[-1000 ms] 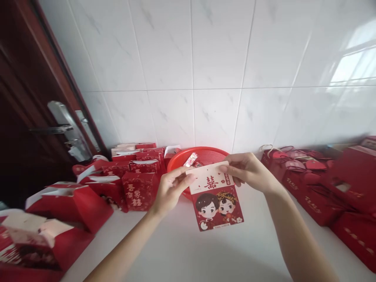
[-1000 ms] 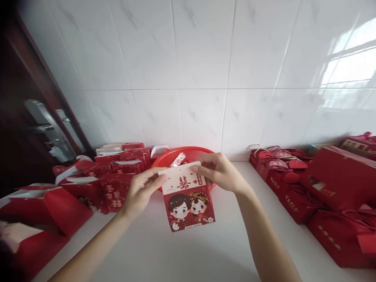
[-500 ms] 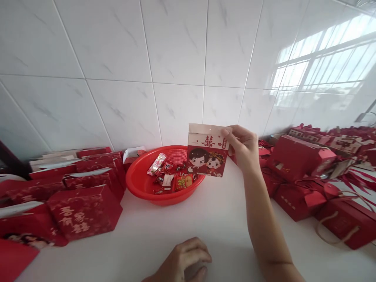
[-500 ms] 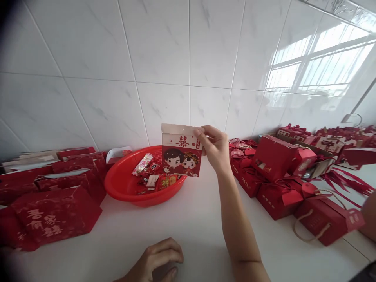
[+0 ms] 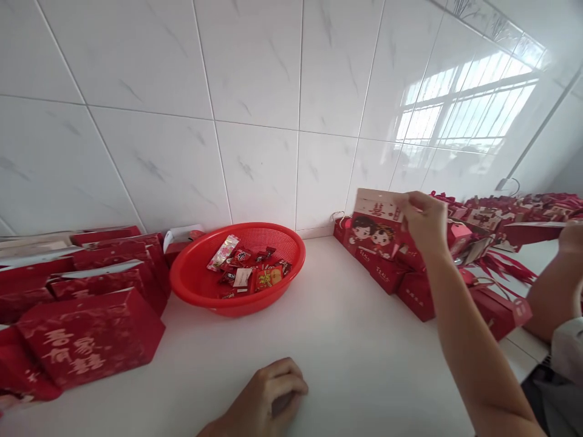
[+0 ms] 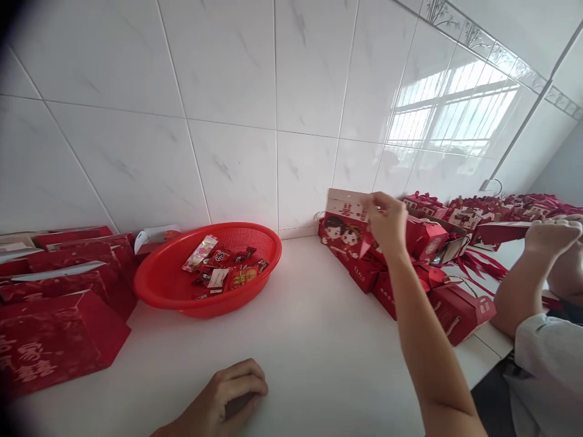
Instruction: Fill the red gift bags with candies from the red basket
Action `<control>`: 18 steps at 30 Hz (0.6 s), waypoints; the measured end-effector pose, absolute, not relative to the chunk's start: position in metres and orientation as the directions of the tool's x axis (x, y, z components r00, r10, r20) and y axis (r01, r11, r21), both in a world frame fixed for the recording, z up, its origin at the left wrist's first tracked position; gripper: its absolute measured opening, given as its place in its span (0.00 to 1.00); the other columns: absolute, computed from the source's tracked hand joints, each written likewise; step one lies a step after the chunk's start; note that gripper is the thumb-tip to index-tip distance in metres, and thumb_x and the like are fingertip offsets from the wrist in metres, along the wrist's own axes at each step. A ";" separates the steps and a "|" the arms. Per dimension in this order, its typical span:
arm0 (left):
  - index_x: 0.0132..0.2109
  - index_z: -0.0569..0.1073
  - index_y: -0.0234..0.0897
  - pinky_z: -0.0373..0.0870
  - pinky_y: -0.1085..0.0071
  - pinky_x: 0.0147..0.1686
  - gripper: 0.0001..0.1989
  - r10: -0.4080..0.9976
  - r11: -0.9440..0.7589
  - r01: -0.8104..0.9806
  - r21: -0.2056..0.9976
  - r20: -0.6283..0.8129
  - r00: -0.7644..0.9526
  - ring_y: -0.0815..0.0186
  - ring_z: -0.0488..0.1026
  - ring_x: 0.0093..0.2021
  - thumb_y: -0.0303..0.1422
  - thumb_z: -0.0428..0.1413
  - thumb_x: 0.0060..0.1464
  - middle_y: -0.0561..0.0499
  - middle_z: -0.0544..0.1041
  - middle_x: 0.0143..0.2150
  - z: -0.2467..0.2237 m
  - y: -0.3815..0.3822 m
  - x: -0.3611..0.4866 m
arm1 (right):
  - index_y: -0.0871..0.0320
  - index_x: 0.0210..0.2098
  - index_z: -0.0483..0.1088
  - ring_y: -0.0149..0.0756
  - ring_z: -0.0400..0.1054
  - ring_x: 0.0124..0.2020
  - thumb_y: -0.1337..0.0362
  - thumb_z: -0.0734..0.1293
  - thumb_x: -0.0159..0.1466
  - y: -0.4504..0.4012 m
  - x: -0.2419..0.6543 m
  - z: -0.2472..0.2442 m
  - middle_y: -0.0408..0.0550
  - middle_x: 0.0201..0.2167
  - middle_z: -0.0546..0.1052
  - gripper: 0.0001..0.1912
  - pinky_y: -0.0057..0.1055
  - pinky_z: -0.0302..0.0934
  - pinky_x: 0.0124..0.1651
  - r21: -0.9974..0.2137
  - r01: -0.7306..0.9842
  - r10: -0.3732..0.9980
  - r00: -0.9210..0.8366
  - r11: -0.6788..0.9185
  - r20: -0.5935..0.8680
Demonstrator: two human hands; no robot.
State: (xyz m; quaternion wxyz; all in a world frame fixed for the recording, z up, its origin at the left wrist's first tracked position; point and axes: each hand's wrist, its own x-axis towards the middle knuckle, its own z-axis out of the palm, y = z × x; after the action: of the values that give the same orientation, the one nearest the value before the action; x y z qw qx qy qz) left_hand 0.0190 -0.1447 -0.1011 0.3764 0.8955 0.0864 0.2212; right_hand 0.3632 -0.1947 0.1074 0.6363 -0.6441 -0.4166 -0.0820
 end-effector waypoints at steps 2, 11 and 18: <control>0.38 0.78 0.37 0.72 0.75 0.35 0.10 0.326 -0.696 0.004 0.718 0.311 0.893 0.67 0.75 0.34 0.24 0.52 0.59 0.46 0.78 0.37 -0.101 -0.144 0.019 | 0.58 0.30 0.76 0.35 0.62 0.20 0.61 0.72 0.60 -0.212 0.379 0.108 0.46 0.22 0.71 0.06 0.34 0.54 0.26 -0.766 0.642 0.348 0.713 0.025 0.609; 0.39 0.79 0.37 0.70 0.74 0.34 0.10 0.337 -0.680 0.051 0.732 0.251 0.907 0.67 0.73 0.34 0.25 0.52 0.60 0.46 0.77 0.38 -0.096 -0.145 0.019 | 0.56 0.21 0.70 0.50 0.64 0.52 0.68 0.71 0.59 -0.228 0.415 0.070 0.59 0.44 0.76 0.11 0.43 0.54 0.56 -0.772 0.604 0.022 0.790 -0.201 0.612; 0.39 0.79 0.36 0.68 0.75 0.33 0.12 0.350 -0.650 0.087 0.755 0.195 0.916 0.67 0.72 0.34 0.25 0.51 0.60 0.46 0.76 0.39 -0.101 -0.143 0.020 | 0.60 0.25 0.75 0.39 0.66 0.35 0.70 0.69 0.57 -0.222 0.436 0.052 0.46 0.28 0.74 0.05 0.35 0.60 0.46 -0.820 0.558 -0.055 0.822 -0.130 0.567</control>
State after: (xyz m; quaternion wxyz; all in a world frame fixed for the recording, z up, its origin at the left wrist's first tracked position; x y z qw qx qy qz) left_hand 0.0195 -0.1434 -0.1009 0.3998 0.8934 0.1224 0.1641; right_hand 0.4359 -0.2217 0.0524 0.6354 -0.7121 -0.1765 -0.2409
